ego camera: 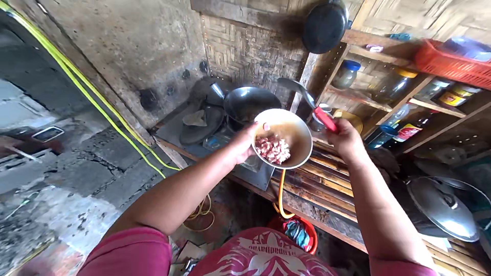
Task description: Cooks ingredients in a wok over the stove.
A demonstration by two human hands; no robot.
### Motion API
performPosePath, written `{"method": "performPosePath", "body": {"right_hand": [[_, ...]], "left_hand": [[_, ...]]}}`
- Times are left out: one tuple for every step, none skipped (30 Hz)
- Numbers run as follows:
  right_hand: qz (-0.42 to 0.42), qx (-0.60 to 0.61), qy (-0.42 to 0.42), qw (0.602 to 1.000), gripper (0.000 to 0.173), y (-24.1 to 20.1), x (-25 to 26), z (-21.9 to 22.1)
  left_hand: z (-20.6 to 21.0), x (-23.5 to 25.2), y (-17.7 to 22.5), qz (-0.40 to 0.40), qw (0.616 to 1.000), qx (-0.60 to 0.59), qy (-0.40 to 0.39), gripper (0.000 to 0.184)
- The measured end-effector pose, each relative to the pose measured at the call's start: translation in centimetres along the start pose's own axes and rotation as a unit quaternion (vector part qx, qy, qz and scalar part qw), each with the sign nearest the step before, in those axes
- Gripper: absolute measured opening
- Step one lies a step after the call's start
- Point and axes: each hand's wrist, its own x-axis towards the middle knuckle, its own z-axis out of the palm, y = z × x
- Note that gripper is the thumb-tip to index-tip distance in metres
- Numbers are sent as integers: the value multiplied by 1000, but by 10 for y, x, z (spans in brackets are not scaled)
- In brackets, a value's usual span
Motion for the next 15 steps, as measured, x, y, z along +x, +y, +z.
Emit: {"method": "performPosePath", "body": {"right_hand": [[-14, -28, 4, 999, 28, -6, 4, -6], [-17, -48, 3, 999, 28, -13, 8, -8], [-16, -64, 2, 998, 29, -21, 15, -7], [-13, -84, -2, 996, 31, -29, 23, -4], [-8, -112, -9, 994, 33, -35, 34, 4], [-4, -142, -16, 990, 35, -43, 46, 14], [3, -169, -19, 985, 36, -51, 59, 26], [12, -188, -22, 982, 36, -59, 73, 38], [31, -203, -29, 978, 38, -67, 89, 49], [54, -215, -39, 974, 42, -73, 105, 60], [66, -220, -45, 972, 44, -78, 119, 70], [70, -225, -47, 971, 46, -81, 130, 80], [71, -231, -51, 969, 47, -86, 138, 89], [72, -238, -61, 967, 47, -90, 142, 98], [70, -248, -68, 964, 47, -94, 145, 108]], "left_hand": [[-8, 8, 11, 29, 999, 2, 19, 56], [-16, 19, 23, 57, 998, 6, 37, 57], [-25, 31, 35, 84, 995, 13, 50, 58], [-33, 46, 48, 108, 992, 15, 60, 59], [-39, 63, 62, 130, 989, 15, 75, 59], [-46, 79, 75, 145, 986, 22, 79, 60], [-52, 94, 87, 159, 984, 35, 79, 61], [-59, 107, 98, 171, 981, 47, 76, 60], [-65, 120, 108, 183, 978, 64, 75, 59], [-70, 133, 115, 194, 974, 87, 76, 57], [-75, 145, 122, 202, 970, 112, 78, 57], [-79, 157, 128, 206, 965, 140, 83, 57], [-82, 167, 133, 208, 960, 169, 85, 58], [-85, 178, 136, 212, 954, 194, 88, 58], [-88, 189, 139, 217, 947, 220, 90, 58]]}}
